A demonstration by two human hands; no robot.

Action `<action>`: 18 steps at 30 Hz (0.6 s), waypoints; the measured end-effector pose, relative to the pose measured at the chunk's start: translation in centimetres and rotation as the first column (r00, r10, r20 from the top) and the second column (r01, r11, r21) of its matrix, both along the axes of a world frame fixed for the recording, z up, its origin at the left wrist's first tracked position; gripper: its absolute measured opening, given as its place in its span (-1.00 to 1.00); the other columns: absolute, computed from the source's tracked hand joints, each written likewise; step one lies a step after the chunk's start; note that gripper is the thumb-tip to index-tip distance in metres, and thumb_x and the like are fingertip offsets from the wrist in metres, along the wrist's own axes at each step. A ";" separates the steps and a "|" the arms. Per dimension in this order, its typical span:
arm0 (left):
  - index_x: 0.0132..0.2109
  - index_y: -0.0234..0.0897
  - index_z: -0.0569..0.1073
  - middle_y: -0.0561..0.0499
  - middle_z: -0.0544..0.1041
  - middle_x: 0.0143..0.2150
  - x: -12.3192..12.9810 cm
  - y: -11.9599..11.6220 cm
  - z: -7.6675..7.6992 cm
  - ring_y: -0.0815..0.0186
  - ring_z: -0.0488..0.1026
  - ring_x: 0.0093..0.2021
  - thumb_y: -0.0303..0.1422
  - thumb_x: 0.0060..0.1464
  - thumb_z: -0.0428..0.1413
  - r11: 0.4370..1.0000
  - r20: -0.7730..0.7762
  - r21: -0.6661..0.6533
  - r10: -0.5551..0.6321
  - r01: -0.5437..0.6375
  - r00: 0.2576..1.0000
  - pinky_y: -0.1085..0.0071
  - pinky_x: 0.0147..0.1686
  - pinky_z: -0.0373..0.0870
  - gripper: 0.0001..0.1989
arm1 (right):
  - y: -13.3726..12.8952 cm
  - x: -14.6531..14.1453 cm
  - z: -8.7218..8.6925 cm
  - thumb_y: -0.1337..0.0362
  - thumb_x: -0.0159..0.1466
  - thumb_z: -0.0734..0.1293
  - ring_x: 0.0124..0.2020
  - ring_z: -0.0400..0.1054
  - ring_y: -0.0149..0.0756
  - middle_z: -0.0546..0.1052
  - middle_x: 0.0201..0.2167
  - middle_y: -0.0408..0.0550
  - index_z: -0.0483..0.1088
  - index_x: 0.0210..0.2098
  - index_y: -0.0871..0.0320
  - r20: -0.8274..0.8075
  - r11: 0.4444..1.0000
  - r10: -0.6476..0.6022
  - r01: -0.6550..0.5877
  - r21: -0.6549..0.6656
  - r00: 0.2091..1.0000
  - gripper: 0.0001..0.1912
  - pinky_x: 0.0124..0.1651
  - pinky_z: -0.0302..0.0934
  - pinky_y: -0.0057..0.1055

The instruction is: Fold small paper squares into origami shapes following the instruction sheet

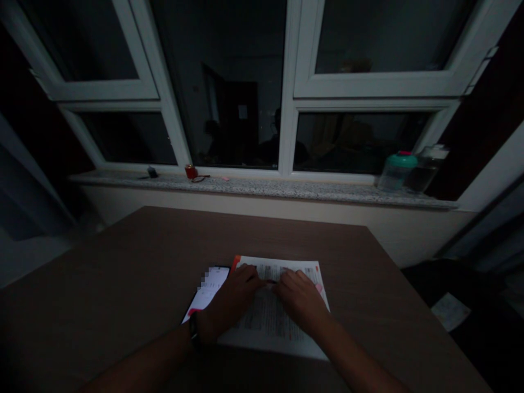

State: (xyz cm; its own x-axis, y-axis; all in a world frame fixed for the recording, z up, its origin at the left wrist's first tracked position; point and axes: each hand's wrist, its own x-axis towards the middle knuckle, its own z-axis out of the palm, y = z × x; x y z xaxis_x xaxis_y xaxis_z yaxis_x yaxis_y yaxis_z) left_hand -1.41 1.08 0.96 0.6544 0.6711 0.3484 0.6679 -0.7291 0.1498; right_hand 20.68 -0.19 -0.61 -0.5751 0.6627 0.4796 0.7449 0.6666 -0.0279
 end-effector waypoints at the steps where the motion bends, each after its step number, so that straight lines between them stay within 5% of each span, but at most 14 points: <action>1: -0.04 -0.23 0.45 -0.03 0.39 -0.10 -0.1 0.0 -0.1 0.19 0.33 -0.07 -0.57 0.32 0.00 1.000 -0.008 -0.018 -0.005 0.004 1.000 0.27 -0.07 0.32 -0.79 | 0.0 0.0 0.1 0.45 0.37 0.21 -0.29 0.24 -0.20 0.42 -0.37 -0.02 0.47 -0.28 0.12 0.029 1.000 0.010 -0.009 -0.020 1.000 -0.78 -0.22 0.03 -0.27; 5: -0.04 -0.24 0.43 -0.02 0.42 -0.03 -0.5 0.3 -0.2 0.23 0.36 -0.03 -0.60 0.30 0.00 0.992 -0.029 -0.106 -0.075 0.072 0.997 0.31 -0.05 0.34 -0.78 | 0.0 -0.3 0.2 0.44 0.33 0.26 -0.25 0.30 -0.21 0.45 -0.32 -0.05 0.42 -0.34 0.11 0.090 0.983 0.069 -0.053 -0.174 0.994 -0.84 -0.19 0.09 -0.29; 11: -0.13 -0.26 0.45 -0.02 0.45 -0.10 -0.6 0.6 0.2 0.22 0.43 -0.08 -0.49 0.31 0.05 0.972 -0.087 -0.212 -0.117 0.096 0.989 0.32 -0.10 0.37 -0.90 | -0.1 -0.4 0.1 0.35 0.31 0.30 -0.23 0.36 -0.21 0.48 -0.28 -0.06 0.43 -0.24 0.10 -0.027 0.939 0.012 -0.021 -0.344 1.000 -0.94 -0.17 0.19 -0.31; 18: 0.01 -0.25 0.40 -0.05 0.41 0.02 -0.4 0.1 0.8 0.23 0.40 0.01 -0.50 0.26 0.09 0.967 -0.022 -0.243 -0.083 0.076 0.996 0.33 0.01 0.36 -0.80 | -0.4 -0.6 0.4 0.38 0.27 0.34 -0.07 0.34 -0.15 0.45 -0.15 -0.02 0.43 -0.01 0.06 -0.146 0.905 -0.022 -0.042 -0.423 0.989 -0.71 -0.02 0.23 -0.25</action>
